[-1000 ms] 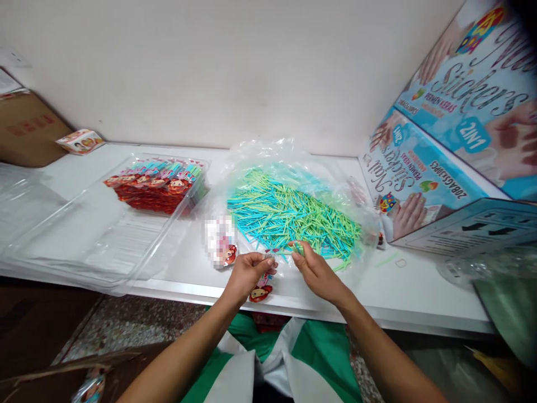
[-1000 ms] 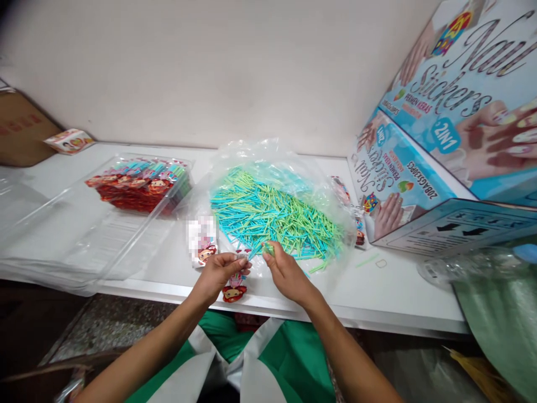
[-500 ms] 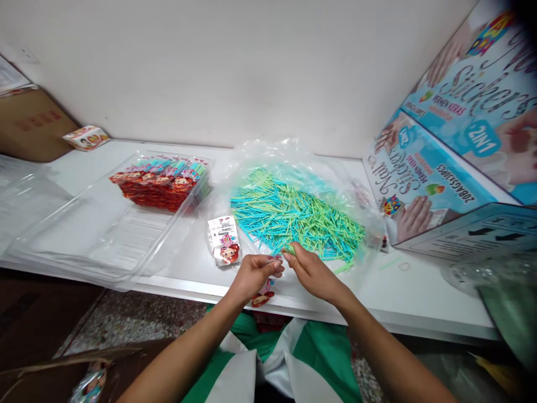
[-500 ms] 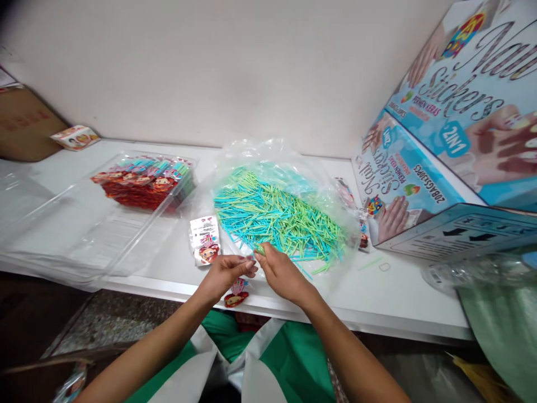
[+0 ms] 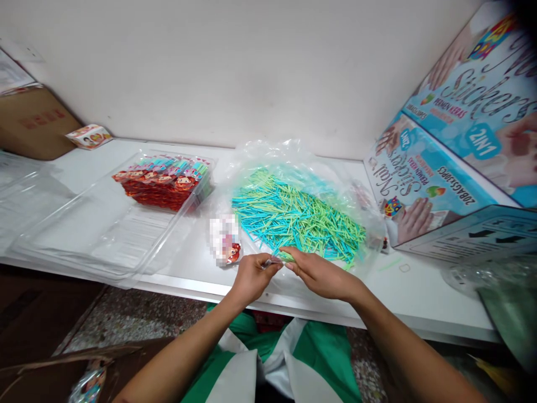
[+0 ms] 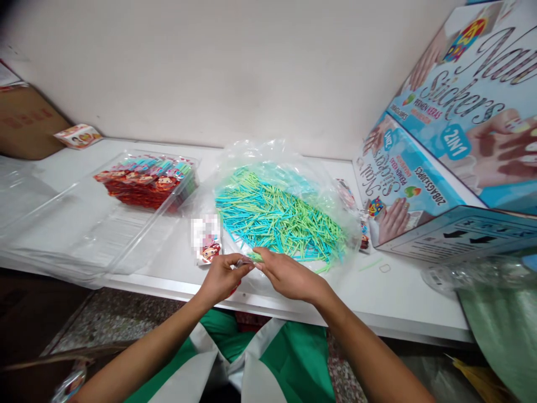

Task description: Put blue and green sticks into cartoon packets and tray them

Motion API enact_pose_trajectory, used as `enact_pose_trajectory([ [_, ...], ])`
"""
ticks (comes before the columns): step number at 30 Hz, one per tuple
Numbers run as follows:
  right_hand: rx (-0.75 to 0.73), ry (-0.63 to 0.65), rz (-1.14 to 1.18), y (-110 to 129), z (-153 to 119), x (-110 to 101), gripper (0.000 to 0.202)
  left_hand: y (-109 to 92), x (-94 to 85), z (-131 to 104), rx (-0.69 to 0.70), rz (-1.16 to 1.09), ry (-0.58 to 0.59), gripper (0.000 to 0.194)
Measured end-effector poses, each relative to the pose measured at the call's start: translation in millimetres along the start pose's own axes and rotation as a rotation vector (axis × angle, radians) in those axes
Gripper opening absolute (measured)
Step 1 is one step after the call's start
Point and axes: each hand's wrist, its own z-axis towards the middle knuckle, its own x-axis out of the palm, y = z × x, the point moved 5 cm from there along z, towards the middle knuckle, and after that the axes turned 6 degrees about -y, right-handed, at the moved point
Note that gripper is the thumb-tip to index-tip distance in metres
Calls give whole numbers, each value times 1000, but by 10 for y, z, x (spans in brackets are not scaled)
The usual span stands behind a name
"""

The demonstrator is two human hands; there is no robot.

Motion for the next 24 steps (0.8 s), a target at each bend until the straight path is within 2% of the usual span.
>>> enact_pose_trajectory([
  [8,-37,90,-54,-8,6,57,38,-89,-21,-10,118,218,65,25],
  [14,-40,107,-44,-12,20,36,39,-32,-1,0,75,189,128,24],
  [20,-29,119,39,-63,19,90,36,-95,3,-26,165,290,99,25],
  [24,-18,135,24,-77,34,91,41,-103,6,-31,157,275,138,22],
])
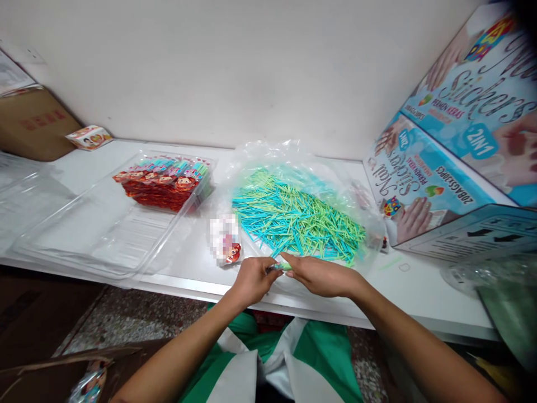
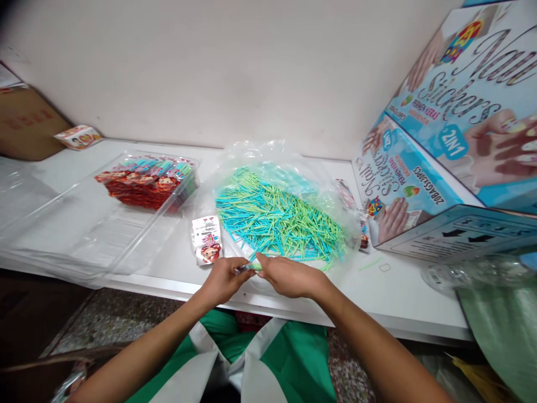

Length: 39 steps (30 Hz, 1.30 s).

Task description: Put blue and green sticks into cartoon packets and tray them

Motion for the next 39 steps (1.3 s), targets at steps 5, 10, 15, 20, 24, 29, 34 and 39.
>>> enact_pose_trajectory([
  [5,-13,93,-98,29,-29,-65,49,96,55,11,-133,-211,79,21],
  [10,-11,15,-10,20,-78,-159,51,155,141,24,-253,-514,144,23],
  [15,-6,-28,36,6,-64,-116,49,155,133,21,-271,-476,106,24],
  [20,-12,23,17,20,-40,-74,46,159,110,-2,-246,-366,73,24],
  [24,-18,51,-5,10,-36,-55,46,169,137,-2,-253,-486,86,22],
  [29,-30,26,29,5,-49,-48,42,185,167,5,-319,-599,108,25],
  [34,-40,40,-15,8,-58,-22,36,173,156,-18,-278,-503,119,22],
  [39,-67,106,34,-27,-5,-20,33,58,36,-26,-79,-133,69,19],
])
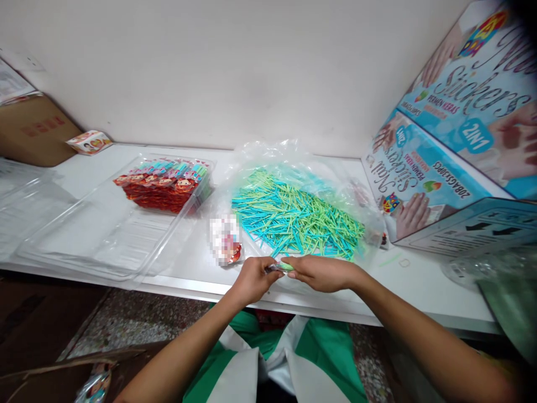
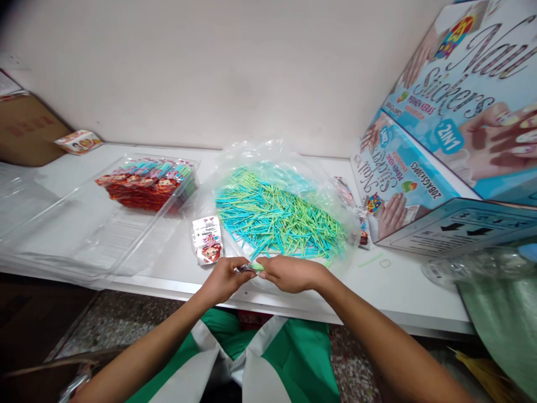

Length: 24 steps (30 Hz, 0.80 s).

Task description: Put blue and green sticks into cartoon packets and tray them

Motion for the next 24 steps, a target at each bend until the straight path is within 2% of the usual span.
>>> enact_pose_trajectory([
  [5,-5,183,-69,-68,66,48,43,-101,-37,5,105,177,10,16],
  [10,-12,223,-145,-83,89,92,57,-106,-3,8,158,235,50,16],
  [14,4,234,-130,-65,59,42,63,-31,14,11,52,80,104,18],
  [19,-50,240,-15,-29,10,-22,56,30,34,16,-44,-140,142,20],
  [24,-50,194,44,-12,-21,-71,56,54,47,30,-71,-262,145,21],
])
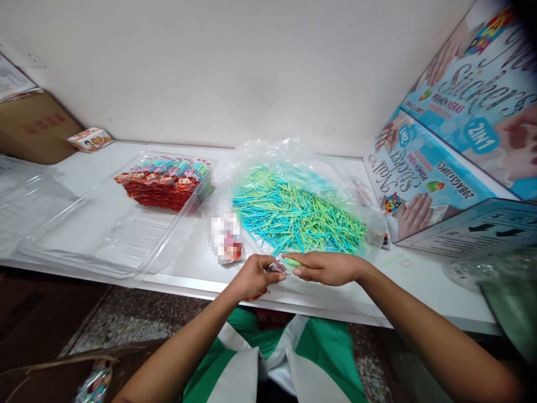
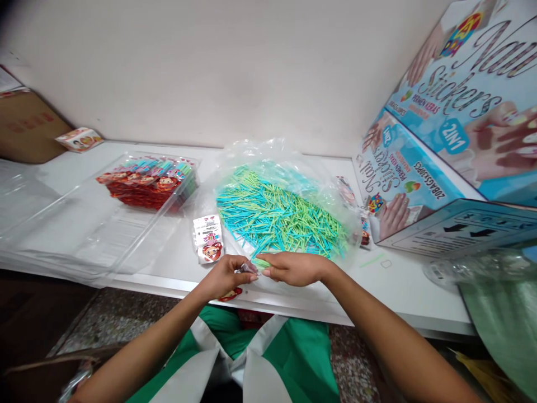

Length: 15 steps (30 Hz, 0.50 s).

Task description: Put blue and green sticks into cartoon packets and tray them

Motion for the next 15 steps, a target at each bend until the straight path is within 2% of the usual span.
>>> enact_pose_trajectory([
  [6,-33,-28,-9,99,11,-6,52,-27,12,-1,2,-45,0,20],
  [15,78,-44,-135,52,-25,51,58,12,52,-7,-118,-210,2,22],
])
